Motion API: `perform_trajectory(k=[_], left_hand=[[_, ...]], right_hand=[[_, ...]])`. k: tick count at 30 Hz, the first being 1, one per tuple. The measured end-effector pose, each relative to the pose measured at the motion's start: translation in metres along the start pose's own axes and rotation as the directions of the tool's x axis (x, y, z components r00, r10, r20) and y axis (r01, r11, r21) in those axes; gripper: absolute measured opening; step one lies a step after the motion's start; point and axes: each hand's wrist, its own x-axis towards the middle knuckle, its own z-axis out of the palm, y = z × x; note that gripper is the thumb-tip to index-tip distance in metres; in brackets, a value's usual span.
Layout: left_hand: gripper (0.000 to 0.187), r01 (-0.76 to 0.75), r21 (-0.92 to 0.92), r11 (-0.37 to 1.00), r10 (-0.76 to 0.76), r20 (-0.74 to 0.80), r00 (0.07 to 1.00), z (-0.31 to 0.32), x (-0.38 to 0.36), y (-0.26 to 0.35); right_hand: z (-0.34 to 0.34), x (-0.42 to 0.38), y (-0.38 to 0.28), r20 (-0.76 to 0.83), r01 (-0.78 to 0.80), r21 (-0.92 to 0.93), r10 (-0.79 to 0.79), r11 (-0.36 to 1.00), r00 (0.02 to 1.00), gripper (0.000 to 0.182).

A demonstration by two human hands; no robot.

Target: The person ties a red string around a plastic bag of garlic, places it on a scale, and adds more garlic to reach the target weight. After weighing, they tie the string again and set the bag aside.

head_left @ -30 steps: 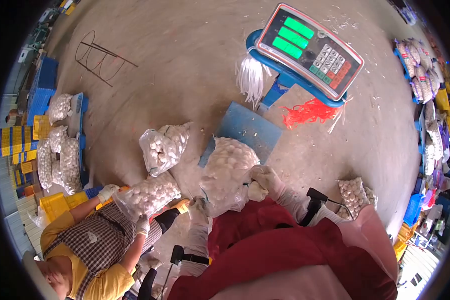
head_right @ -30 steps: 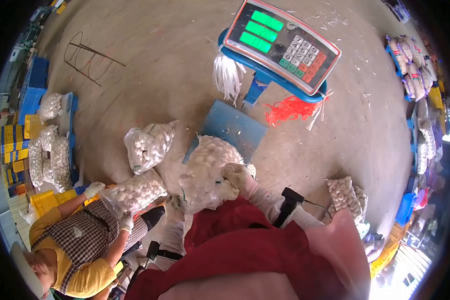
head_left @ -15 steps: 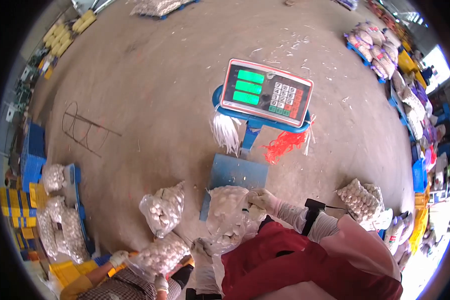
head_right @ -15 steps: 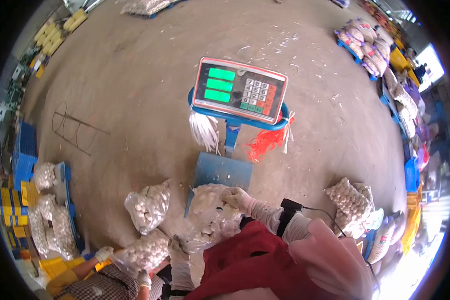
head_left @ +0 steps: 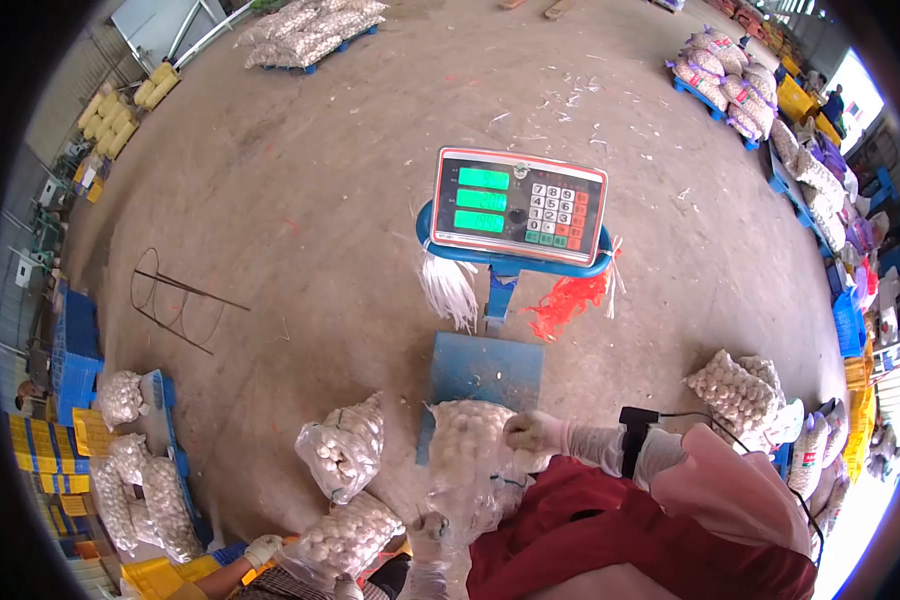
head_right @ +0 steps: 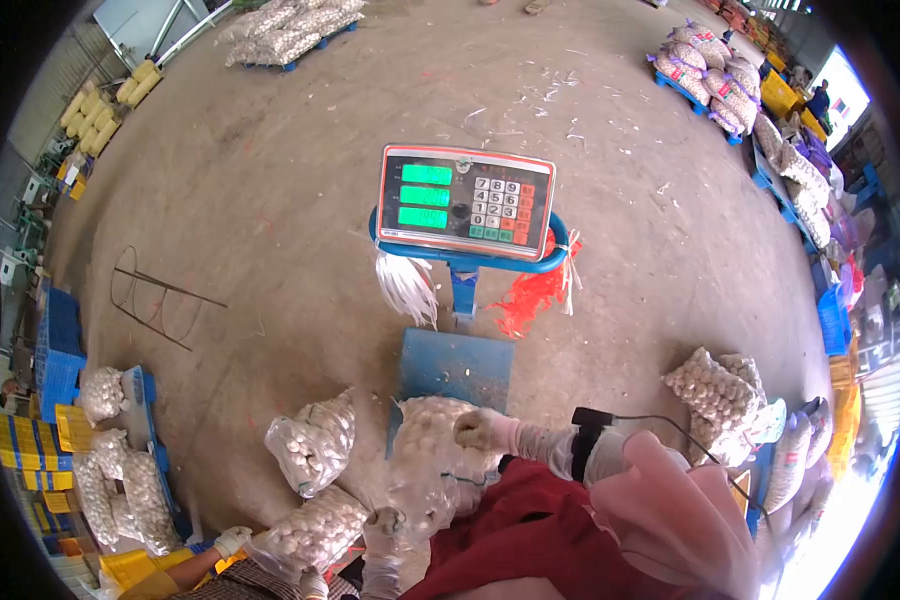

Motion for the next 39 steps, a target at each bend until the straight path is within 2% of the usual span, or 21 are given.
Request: perform_trajectory(k=[1, 3, 5, 6, 8, 11, 14, 16, 17, 18, 21, 25, 27, 29, 30, 31, 32, 34, 36, 37, 39], left_hand=[[0.009, -0.001, 0.171, 0.985, 0.010, -0.055, 0.998, -0.006, 0.005, -0.015], [0.006, 0.019, 0.110, 0.994, -0.017, -0.014, 1.000, -0.011, 0.007, -0.027], [0.009, -0.253, -0.350, 0.902, 0.205, -0.169, 0.964, 0.010, -0.009, -0.017], [0.012, -0.105, -0.321, 0.941, 0.069, -0.123, 0.990, 0.008, -0.015, -0.010], [0.014, -0.149, -0.018, 0.989, 0.147, -0.070, 0.987, 0.007, -0.017, 0.000], [0.007, -0.248, -0.243, 0.938, 0.248, -0.029, 0.968, 0.034, -0.012, 0.031], [0.010, -0.042, -0.487, 0.872, 0.035, -0.023, 0.999, 0.062, -0.018, 0.085], [0.014, -0.018, -0.319, 0.948, 0.053, 0.102, 0.993, 0.054, -0.015, 0.101], [0.018, -0.040, -0.150, 0.988, 0.074, 0.230, 0.970, 0.047, -0.010, 0.108], [0.032, 0.067, -0.206, 0.976, -0.011, 0.264, 0.964, 0.042, 0.002, 0.100], [0.040, 0.084, 0.073, 0.994, -0.107, 0.421, 0.901, 0.026, 0.016, 0.100], [0.048, 0.168, 0.072, 0.983, -0.183, 0.461, 0.868, 0.040, -0.002, 0.146], [0.048, -0.321, 0.758, 0.569, -0.096, 0.448, 0.889, 0.016, 0.029, 0.136], [0.050, -0.376, 0.861, -0.342, 0.090, 0.428, 0.899, -0.039, 0.091, 0.080], [0.047, -0.352, 0.826, 0.439, 0.244, 0.268, 0.932, -0.025, 0.092, 0.103], [0.045, -0.236, 0.241, 0.941, 0.232, 0.046, 0.972, -0.009, 0.092, 0.126], [0.045, -0.232, 0.249, 0.940, 0.228, 0.046, 0.973, 0.006, 0.089, 0.145], [0.053, -0.556, 0.627, 0.546, 0.374, 0.411, 0.831, 0.053, 0.082, 0.178], [0.056, -0.718, 0.692, 0.077, 0.352, 0.655, 0.669, 0.101, 0.088, 0.161], [0.056, -0.728, 0.677, -0.106, 0.350, 0.711, 0.610, 0.121, 0.095, 0.137], [0.042, -0.620, 0.783, -0.042, 0.396, 0.583, 0.709, 0.143, 0.073, 0.100]], right_hand=[[0.008, -0.008, -0.013, -0.014, 0.007, -0.086, -0.008, 0.996, 1.000, 0.015], [0.016, -0.008, -0.004, -0.066, 0.050, -0.059, -0.054, 0.997, 0.996, 0.014], [0.014, -0.008, 0.004, -0.150, 0.087, -0.092, -0.101, 0.992, 0.983, 0.012], [0.009, -0.017, -0.025, -0.163, -0.036, 0.074, 0.048, 0.997, 0.985, 0.011], [-0.007, -0.015, -0.018, -0.300, 0.007, 0.092, 0.021, 0.996, 0.954, 0.011], [-0.044, -0.011, -0.017, -0.331, 0.090, 0.090, -0.056, 0.992, 0.942, 0.015], [-0.061, -0.024, -0.031, -0.428, 0.178, 0.102, -0.118, 0.979, 0.896, 0.028], [-0.061, -0.044, -0.025, -0.530, 0.272, 0.120, -0.170, 0.955, 0.831, 0.037], [-0.066, -0.053, -0.013, -0.489, -0.118, -0.096, 0.057, 0.988, 0.870, 0.053], [-0.070, -0.055, -0.004, -0.498, -0.469, -0.308, 0.280, 0.827, 0.821, 0.069], [-0.020, -0.032, 0.039, -0.380, -0.036, -0.628, -0.266, 0.778, 0.886, 0.072], [0.012, 0.010, 0.047, -0.325, 0.021, -0.597, -0.266, 0.802, 0.907, 0.039], [0.010, 0.000, 0.064, -0.389, 0.145, -0.214, -0.221, 0.966, 0.894, 0.021], [0.008, -0.026, 0.073, -0.347, 0.087, 0.075, -0.055, 0.993, 0.936, 0.018], [0.012, -0.038, 0.074, -0.321, 0.092, 0.273, 0.000, 0.957, 0.947, 0.024], [0.020, -0.044, 0.064, -0.317, 0.090, 0.280, 0.003, 0.956, 0.948, 0.024], [0.030, -0.048, 0.050, -0.330, 0.179, 0.654, 0.065, 0.735, 0.942, 0.028], [0.037, -0.039, 0.064, -0.204, 0.201, 0.962, 0.000, 0.183, 0.979, 0.036], [0.039, -0.030, 0.071, -0.195, 0.220, 0.968, -0.183, 0.123, 0.964, 0.044], [0.049, -0.029, 0.037, -0.330, 0.282, 0.938, 0.265, 0.203, 0.906, 0.036], [0.060, -0.028, 0.077, -0.552, 0.333, 0.696, 0.177, 0.636, 0.815, 0.028]])
